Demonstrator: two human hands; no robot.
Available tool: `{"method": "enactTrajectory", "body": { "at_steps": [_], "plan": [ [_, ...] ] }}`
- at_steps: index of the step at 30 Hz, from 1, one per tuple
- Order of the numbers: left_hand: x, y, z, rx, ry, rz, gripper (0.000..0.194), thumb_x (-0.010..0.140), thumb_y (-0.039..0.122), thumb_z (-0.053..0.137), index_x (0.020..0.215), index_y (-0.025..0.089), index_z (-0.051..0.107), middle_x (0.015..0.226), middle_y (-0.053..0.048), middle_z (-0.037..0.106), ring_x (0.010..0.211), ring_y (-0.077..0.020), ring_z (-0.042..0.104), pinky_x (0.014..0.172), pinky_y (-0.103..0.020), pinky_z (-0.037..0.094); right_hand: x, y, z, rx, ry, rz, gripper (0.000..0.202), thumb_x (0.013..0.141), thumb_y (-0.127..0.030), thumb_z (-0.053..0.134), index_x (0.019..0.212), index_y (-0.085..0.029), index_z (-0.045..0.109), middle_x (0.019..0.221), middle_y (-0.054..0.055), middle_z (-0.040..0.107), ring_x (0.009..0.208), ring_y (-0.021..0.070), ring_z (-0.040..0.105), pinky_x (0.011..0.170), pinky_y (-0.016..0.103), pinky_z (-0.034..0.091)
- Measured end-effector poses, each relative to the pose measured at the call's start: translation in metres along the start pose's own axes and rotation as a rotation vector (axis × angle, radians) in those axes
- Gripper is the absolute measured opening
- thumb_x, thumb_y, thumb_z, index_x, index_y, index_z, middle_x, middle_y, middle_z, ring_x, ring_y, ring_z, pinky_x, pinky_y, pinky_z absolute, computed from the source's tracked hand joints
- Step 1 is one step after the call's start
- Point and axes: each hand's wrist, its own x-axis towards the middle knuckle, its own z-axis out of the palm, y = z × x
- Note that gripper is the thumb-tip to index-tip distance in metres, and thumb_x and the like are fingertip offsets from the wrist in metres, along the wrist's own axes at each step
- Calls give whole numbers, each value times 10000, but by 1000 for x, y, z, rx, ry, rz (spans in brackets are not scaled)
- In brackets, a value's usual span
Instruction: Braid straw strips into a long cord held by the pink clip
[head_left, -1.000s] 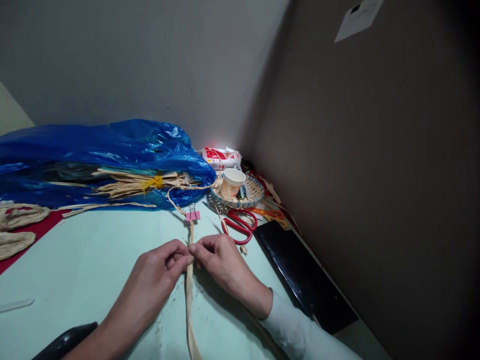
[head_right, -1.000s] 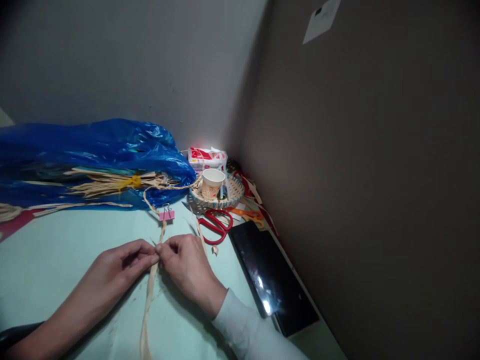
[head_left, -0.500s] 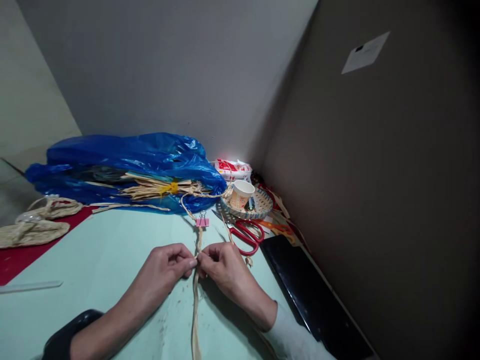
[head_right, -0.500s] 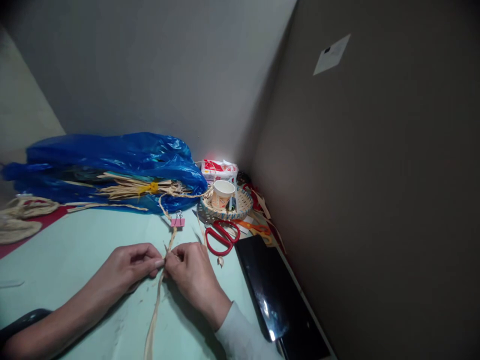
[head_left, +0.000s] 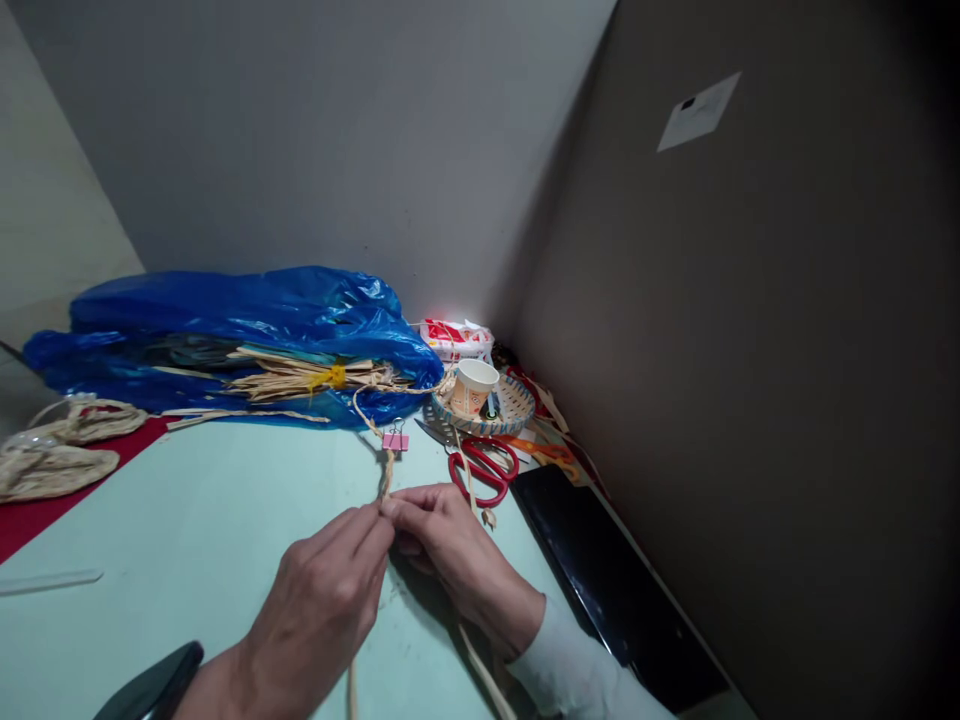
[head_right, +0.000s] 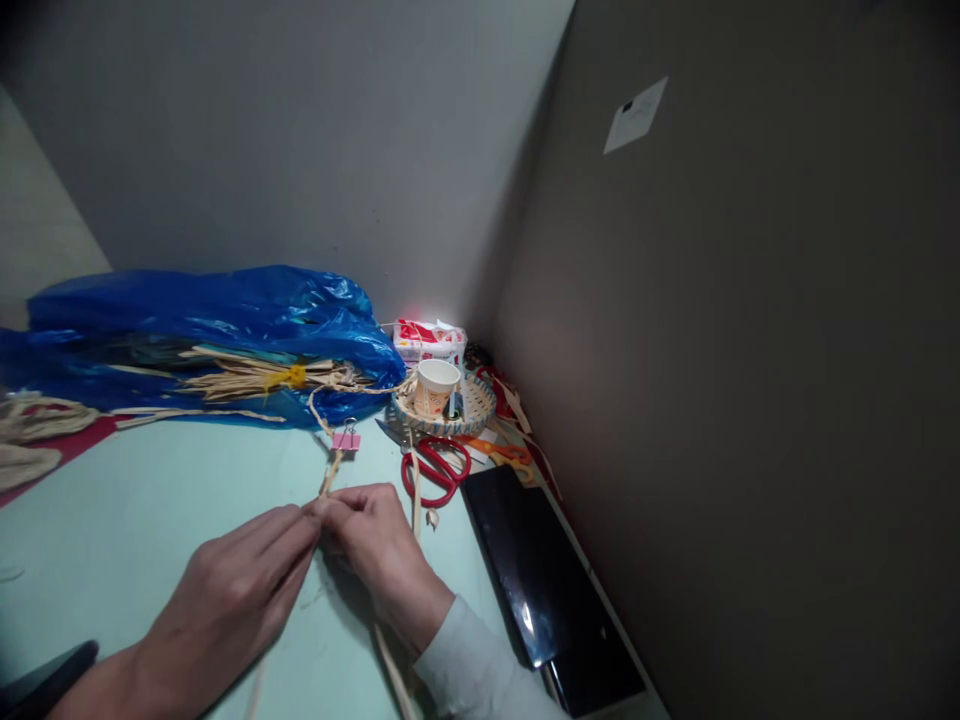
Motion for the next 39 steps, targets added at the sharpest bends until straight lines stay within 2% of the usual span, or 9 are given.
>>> {"method": "enactTrajectory", "body": {
  "at_steps": [3, 8, 10, 14, 18, 25, 27, 32, 39],
  "plan": [
    [1, -1, -5, -126, -52, -40, 278, 924, 119, 437, 809, 208, 674, 760, -52, 713, 721, -200, 678, 686, -281, 490, 1, 2, -2, 28, 15, -17, 249, 751, -328, 658, 617, -141, 562, 514, -73, 349, 493, 68, 218, 495, 250, 131],
    [19, -17, -18, -557, -125, -750, 190, 869, 392, 568, 862, 216, 641, 794, -24, 684, 721, -205, 618, 681, -307, 454, 3, 6, -8, 11, 22, 3, 242, 805, -283, 603, 642, -109, 647, 521, -26, 486, 456, 59, 202, 469, 255, 85],
    [26, -24, -16, -915, -301, -860, 247, 813, 447, 632, 806, 200, 616, 703, -5, 649, 680, -189, 589, 676, -302, 448, 3, 5, -8, 20, -22, 28, 246, 825, -268, 579, 649, -110, 647, 535, -8, 519, 450, 61, 223, 464, 254, 77],
    [28, -30, -6, -1313, -500, -938, 308, 788, 441, 693, 711, 171, 565, 600, 38, 546, 496, -76, 389, 491, -222, 296, 2, 2, -8, 29, -69, 64, 235, 846, -209, 542, 635, -127, 606, 515, -26, 485, 439, 66, 217, 452, 242, 104],
    [23, -29, -1, -1353, -478, -1004, 297, 751, 395, 728, 790, 167, 542, 617, 48, 544, 455, -29, 200, 446, -229, 87, 2, 4, -9, -140, -45, -14, 282, 883, -169, 499, 616, -138, 584, 550, -28, 492, 448, 70, 274, 467, 224, 204],
    [26, -22, -1, -1320, -342, -1104, 600, 640, 449, 755, 1077, 178, 446, 528, 71, 574, 419, -27, 197, 440, -221, 74, -5, 9, -5, -552, 106, -171, 240, 926, -151, 469, 737, -152, 617, 619, -9, 606, 586, 112, 504, 624, 224, 371],
    [28, -19, -3, -1272, -317, -1145, 587, 606, 439, 751, 1042, 165, 471, 490, 105, 516, 405, -24, 195, 436, -223, 73, -7, 10, -4, -604, 141, -168, 187, 942, -164, 478, 824, -157, 622, 651, -4, 635, 623, 124, 538, 639, 228, 375],
    [30, -20, -6, -1099, -411, -1105, 250, 661, 394, 639, 698, 165, 547, 490, 74, 494, 395, -27, 225, 422, -231, 109, -12, 6, -3, -660, 153, -151, 240, 976, -197, 460, 772, -173, 582, 675, 8, 665, 644, 125, 561, 639, 225, 371],
    [23, -28, -2, -926, -403, -932, 311, 768, 481, 591, 678, 184, 573, 505, 91, 406, 463, -84, 295, 448, -224, 205, -10, -6, -6, -745, 115, -181, 198, 905, -95, 503, 751, -180, 592, 639, -17, 677, 622, 118, 558, 627, 219, 350]
  ]
}}
